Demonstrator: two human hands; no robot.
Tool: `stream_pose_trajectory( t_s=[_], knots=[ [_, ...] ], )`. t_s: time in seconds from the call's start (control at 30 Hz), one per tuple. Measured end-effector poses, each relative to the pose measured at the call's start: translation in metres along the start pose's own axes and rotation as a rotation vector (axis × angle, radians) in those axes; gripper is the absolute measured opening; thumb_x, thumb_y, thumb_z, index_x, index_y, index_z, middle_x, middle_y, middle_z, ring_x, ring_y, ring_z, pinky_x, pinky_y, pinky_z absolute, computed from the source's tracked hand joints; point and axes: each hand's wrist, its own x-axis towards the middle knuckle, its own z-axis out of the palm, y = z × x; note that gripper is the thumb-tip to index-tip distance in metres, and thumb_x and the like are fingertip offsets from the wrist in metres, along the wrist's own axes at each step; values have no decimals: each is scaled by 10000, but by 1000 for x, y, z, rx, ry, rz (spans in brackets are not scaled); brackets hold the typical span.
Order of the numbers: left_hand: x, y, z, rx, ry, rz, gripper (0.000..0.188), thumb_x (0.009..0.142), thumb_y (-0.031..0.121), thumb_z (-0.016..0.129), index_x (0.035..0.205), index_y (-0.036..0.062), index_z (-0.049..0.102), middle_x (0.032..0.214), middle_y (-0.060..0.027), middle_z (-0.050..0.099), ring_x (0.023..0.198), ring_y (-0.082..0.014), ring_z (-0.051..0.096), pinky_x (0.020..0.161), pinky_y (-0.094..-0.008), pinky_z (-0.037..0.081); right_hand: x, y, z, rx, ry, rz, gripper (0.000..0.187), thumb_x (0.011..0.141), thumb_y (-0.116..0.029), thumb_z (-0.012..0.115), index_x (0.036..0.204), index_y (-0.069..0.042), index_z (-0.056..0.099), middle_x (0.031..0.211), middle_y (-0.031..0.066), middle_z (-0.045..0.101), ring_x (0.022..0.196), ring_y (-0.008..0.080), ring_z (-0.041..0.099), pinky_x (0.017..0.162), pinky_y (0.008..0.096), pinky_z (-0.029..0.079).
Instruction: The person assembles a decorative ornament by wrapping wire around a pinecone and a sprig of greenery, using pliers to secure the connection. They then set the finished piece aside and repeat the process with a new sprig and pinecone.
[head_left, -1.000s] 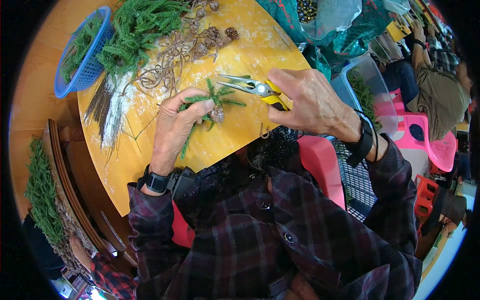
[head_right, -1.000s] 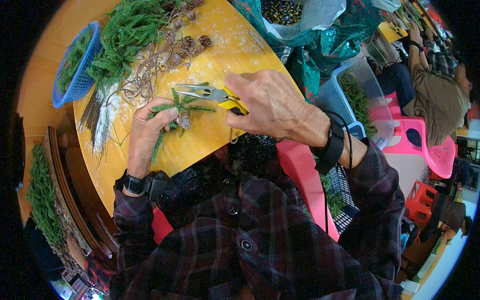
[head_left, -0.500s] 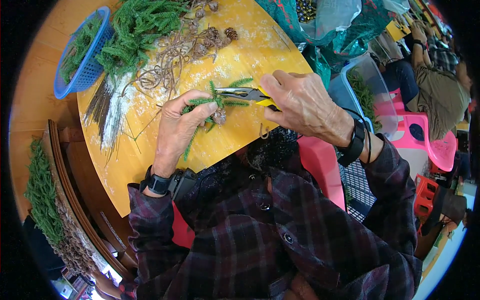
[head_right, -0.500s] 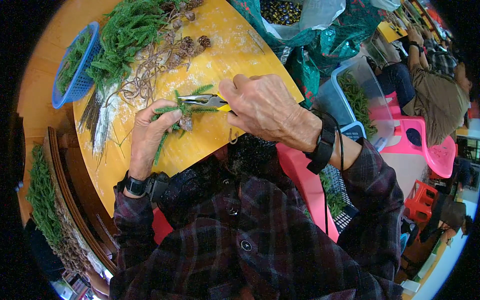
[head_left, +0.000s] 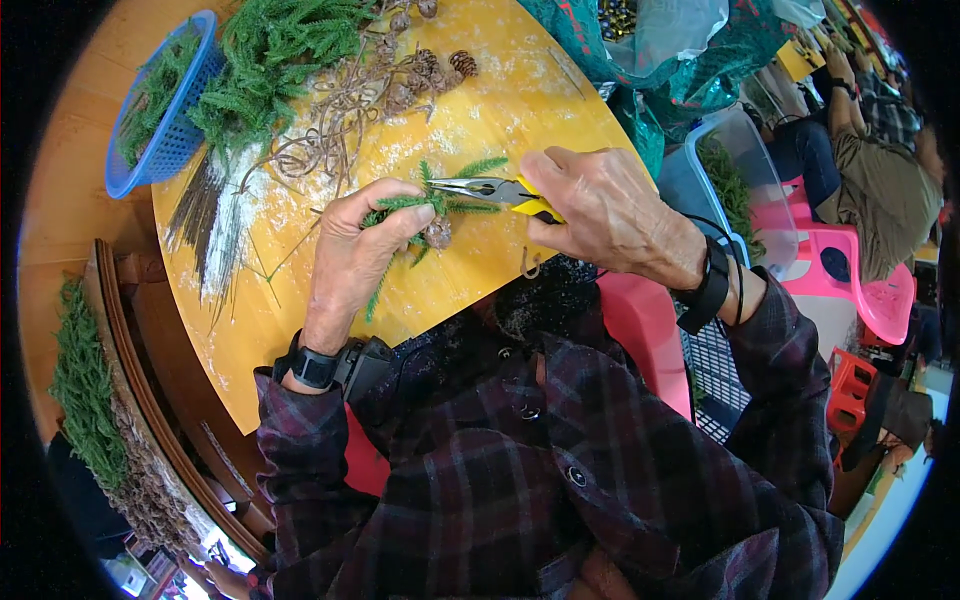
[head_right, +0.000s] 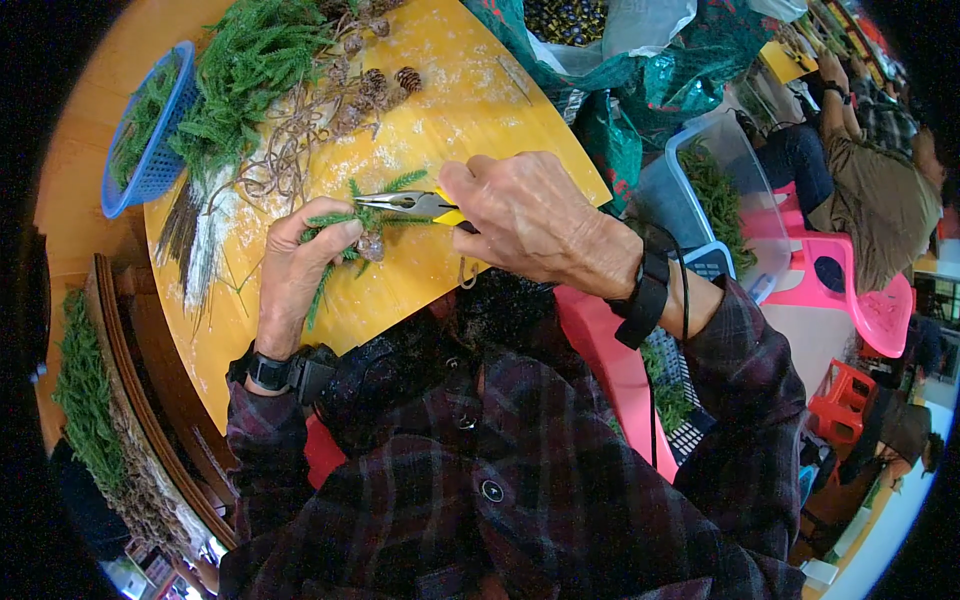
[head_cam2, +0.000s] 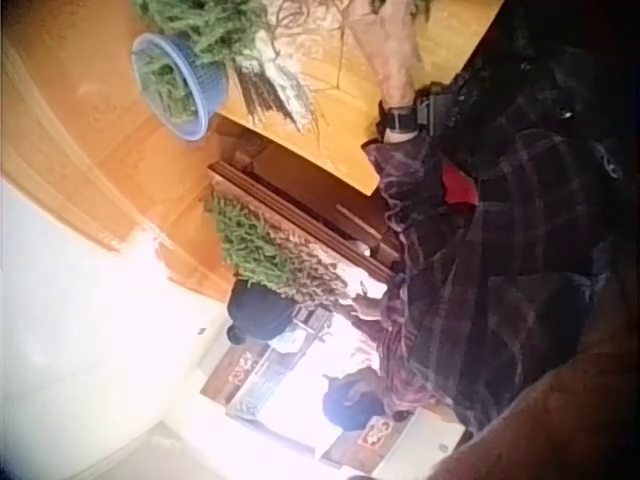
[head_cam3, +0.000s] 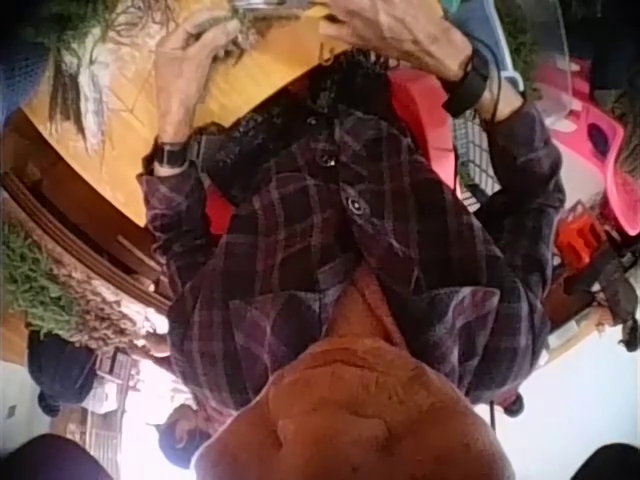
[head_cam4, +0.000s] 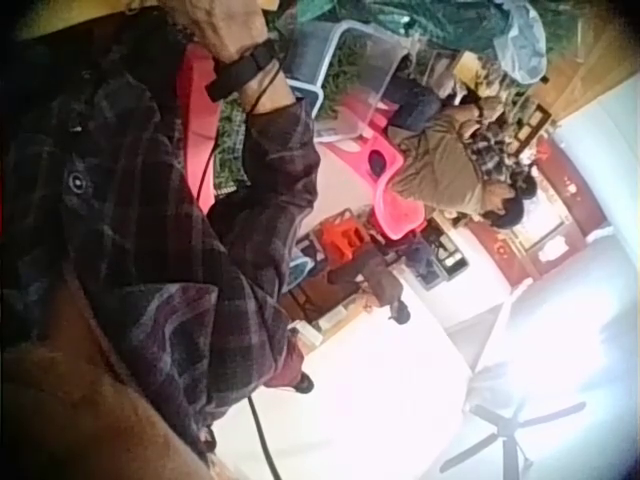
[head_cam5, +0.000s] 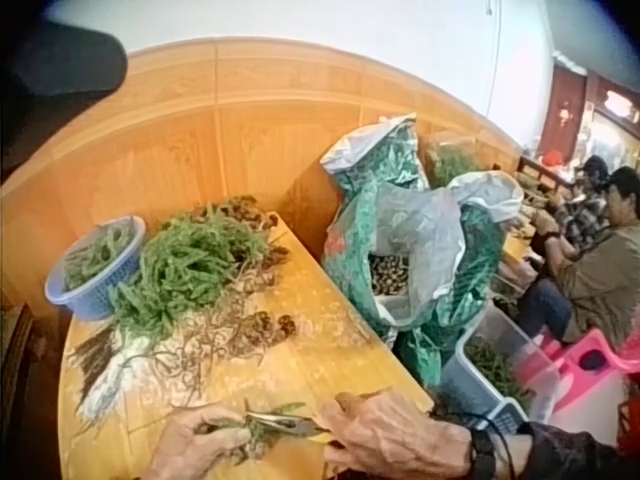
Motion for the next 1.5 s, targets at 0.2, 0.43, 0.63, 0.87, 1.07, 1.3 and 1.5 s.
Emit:
stream_pose_trajectory(
  t_s=[0.2, 0.43, 0.63, 0.87, 1.07, 1.3, 1.5],
  knots=[
    [2, -4, -3, 37, -35, 81, 97, 832, 79, 625, 908, 22, 644, 733, -1, 642, 644, -41, 530, 569, -189, 410, 0, -1, -2, 194, -40, 23, 277, 703, -163, 648, 857, -2, 483, 653, 171, 537, 621, 371, 568, 529, 427, 430],
    [2, -9, -5, 42, -10, 116, 113, 831, 74, 623, 924, 12, 640, 751, -7, 649, 644, -34, 512, 555, -183, 391, 3, -1, 2, 657, -253, 62, 249, 675, -169, 646, 760, 2, 487, 547, 130, 453, 483, 286, 441, 484, 362, 359],
    [5, -11, -2, -7, -60, 124, 108, 825, 59, 627, 920, 11, 641, 758, -11, 653, 644, -36, 514, 552, -185, 390, 0, 0, -10, 634, -298, 136, 254, 674, -185, 643, 759, -2, 488, 530, 104, 426, 472, 247, 387, 474, 339, 333],
    [3, -9, 2, 64, -56, 198, 100, 822, 53, 627, 911, 11, 642, 759, -18, 659, 656, -45, 539, 554, -197, 402, 0, -6, -23, 478, -359, 211, 296, 669, -246, 614, 764, 16, 513, 633, 200, 554, 616, 390, 548, 564, 427, 428],
    [4, -8, -1, 40, 22, 167, 103, 829, 57, 617, 919, 13, 643, 754, -21, 664, 687, -53, 569, 566, -195, 410, -11, -9, -17, 368, -168, 148, 272, 670, -193, 639, 749, 24, 495, 612, 186, 551, 566, 371, 546, 507, 391, 423],
    [3, -8, 2, 3, 5, 126, 102, 835, 63, 611, 920, 17, 643, 758, -19, 666, 655, -46, 545, 564, -193, 402, -5, -15, -7, 449, -143, 178, 264, 671, -183, 629, 752, 31, 497, 624, 204, 556, 575, 376, 555, 518, 388, 436],
    [3, -11, 2, -38, -26, 118, 98, 833, 65, 618, 916, 23, 648, 739, 1, 649, 610, -30, 495, 540, -193, 387, -1, -17, -5, 484, -217, 183, 247, 672, -174, 623, 754, 23, 500, 583, 174, 523, 530, 335, 528, 515, 369, 419]
  ],
)
